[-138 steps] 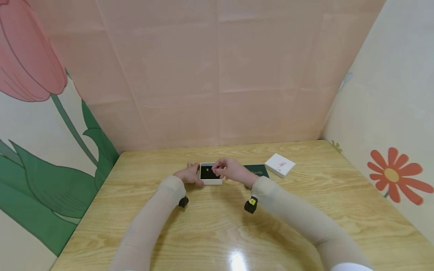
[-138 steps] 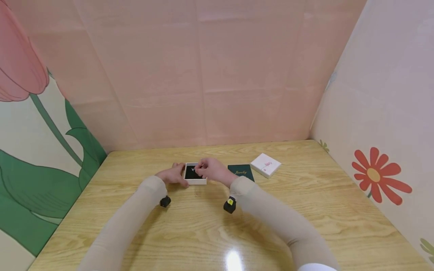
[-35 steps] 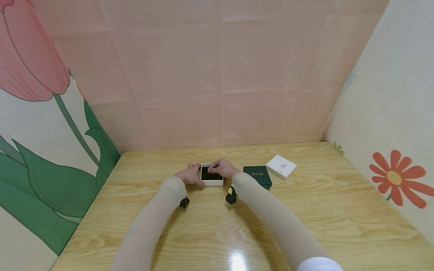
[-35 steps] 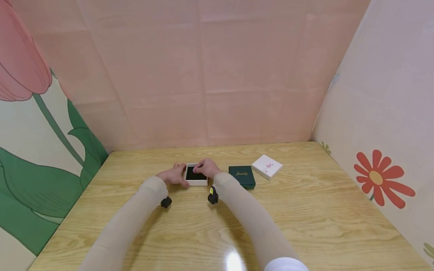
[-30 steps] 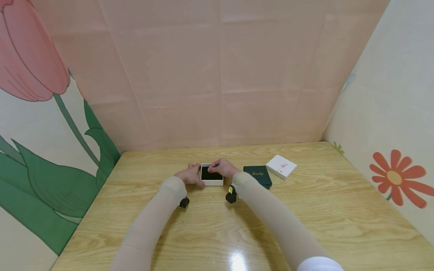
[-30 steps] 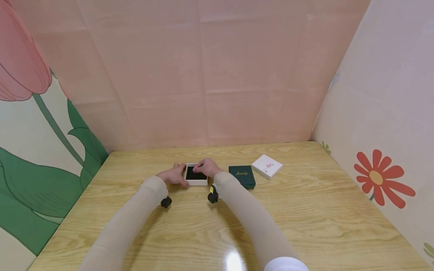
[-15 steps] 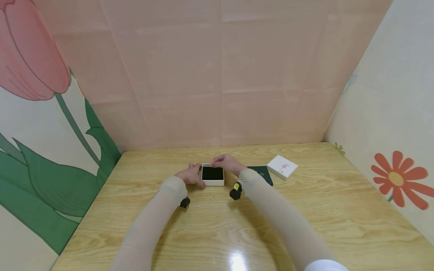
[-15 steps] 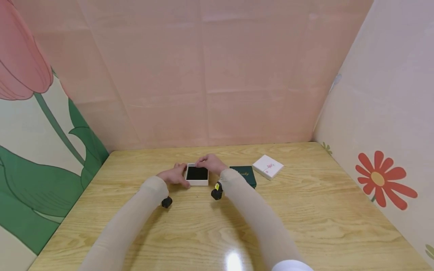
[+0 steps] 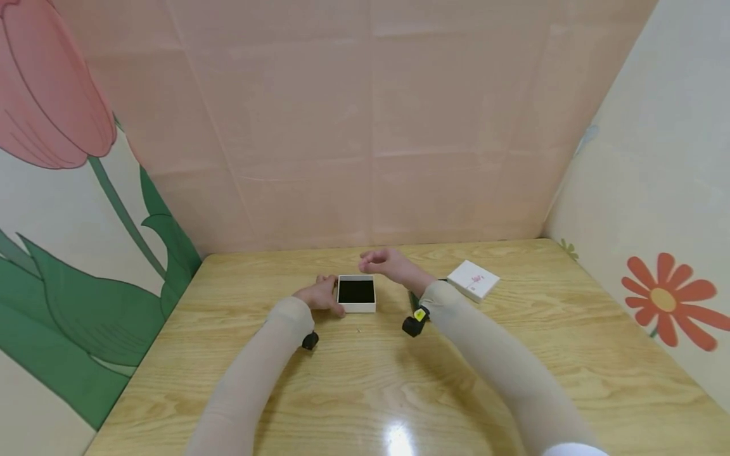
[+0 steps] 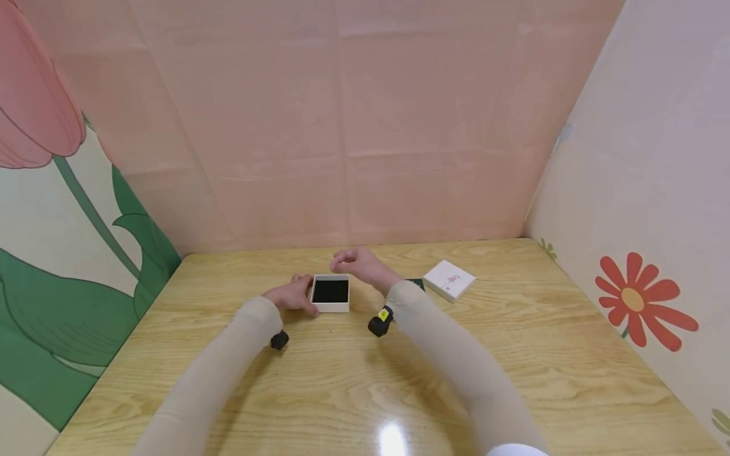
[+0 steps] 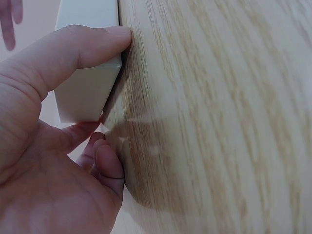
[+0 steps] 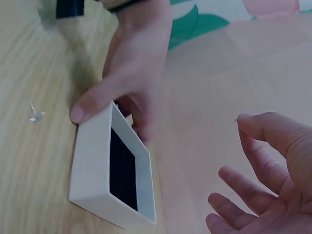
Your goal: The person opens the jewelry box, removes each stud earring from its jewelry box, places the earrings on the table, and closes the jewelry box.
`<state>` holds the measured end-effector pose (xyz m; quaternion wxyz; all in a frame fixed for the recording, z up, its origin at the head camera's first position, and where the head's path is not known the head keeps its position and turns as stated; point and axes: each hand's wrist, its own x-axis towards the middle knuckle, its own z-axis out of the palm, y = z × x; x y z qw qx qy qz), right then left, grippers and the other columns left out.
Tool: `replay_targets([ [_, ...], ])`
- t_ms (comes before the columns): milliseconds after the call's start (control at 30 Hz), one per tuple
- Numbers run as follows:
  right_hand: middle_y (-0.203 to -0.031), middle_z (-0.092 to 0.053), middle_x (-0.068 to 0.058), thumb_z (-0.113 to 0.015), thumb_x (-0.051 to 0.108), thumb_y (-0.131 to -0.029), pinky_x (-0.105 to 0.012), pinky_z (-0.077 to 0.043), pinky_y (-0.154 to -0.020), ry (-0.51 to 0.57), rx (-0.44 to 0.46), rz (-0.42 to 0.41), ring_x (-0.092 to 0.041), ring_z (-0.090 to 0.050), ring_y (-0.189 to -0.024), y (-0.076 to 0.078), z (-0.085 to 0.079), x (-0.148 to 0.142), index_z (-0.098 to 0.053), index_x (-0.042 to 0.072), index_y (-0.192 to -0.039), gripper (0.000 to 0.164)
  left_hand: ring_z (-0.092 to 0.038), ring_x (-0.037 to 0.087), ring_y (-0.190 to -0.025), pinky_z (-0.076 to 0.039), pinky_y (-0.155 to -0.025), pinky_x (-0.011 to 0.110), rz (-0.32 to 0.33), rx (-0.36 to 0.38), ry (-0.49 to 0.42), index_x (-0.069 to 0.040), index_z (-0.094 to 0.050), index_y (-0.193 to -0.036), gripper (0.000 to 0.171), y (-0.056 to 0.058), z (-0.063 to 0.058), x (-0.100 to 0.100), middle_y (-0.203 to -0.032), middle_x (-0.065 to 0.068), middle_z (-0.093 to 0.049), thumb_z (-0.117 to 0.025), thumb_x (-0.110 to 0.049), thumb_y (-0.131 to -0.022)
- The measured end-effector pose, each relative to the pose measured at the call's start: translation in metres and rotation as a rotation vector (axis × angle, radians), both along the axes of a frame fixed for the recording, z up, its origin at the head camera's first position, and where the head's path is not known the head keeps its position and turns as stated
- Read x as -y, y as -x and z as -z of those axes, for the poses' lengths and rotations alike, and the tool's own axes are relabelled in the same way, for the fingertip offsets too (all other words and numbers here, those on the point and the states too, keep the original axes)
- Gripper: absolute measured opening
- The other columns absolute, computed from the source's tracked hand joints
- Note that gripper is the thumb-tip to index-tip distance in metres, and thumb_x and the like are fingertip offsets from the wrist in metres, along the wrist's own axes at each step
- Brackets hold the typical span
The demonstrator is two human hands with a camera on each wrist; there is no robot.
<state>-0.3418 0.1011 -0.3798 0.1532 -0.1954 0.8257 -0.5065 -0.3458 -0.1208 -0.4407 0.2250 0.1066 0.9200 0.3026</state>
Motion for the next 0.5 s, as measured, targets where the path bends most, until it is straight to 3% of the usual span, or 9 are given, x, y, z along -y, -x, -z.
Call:
replay_targets([
  [233,-0.142,-0.052,-0.013,-0.062,0.021,-0.095,-0.052,-0.034,-0.109,-0.031,-0.028,-0.047,-0.031,-0.044,-0.134,-0.021,-0.002,-0.002,-0.070,0.005,-0.099,0.018,-0.038,0.032,-0.117,-0.030,-0.107,0.051,0.010,-0.009,-0.014,-0.006,-0.024,-0.150,0.101,-0.001,-0.001,0.000,-0.138,0.019,-0.029,-0.084,-0.027,-0.071],
  [367,-0.124,-0.065,-0.008,-0.064,0.021,-0.094,-0.046,-0.044,-0.102,-0.075,-0.036,-0.060,-0.023,-0.058,-0.118,-0.032,0.003,-0.002,-0.069,0.002,-0.106,0.023,-0.035,0.034,-0.127,-0.028,-0.110,0.052,0.003,-0.002,0.002,-0.007,-0.021,-0.152,0.104,0.000,-0.001,0.000,-0.146,0.022,-0.022,-0.084,-0.028,-0.072],
  [500,-0.109,-0.069,-0.004,-0.064,0.018,-0.094,-0.041,-0.049,-0.094,-0.098,-0.018,-0.071,-0.017,-0.063,-0.100,-0.039,0.012,-0.003,-0.070,0.003,-0.105,0.020,-0.035,0.033,-0.127,-0.029,-0.110,0.051,0.000,0.000,0.024,-0.007,-0.021,-0.152,0.104,0.000,0.000,0.000,-0.146,0.021,-0.023,-0.084,-0.029,-0.072],
])
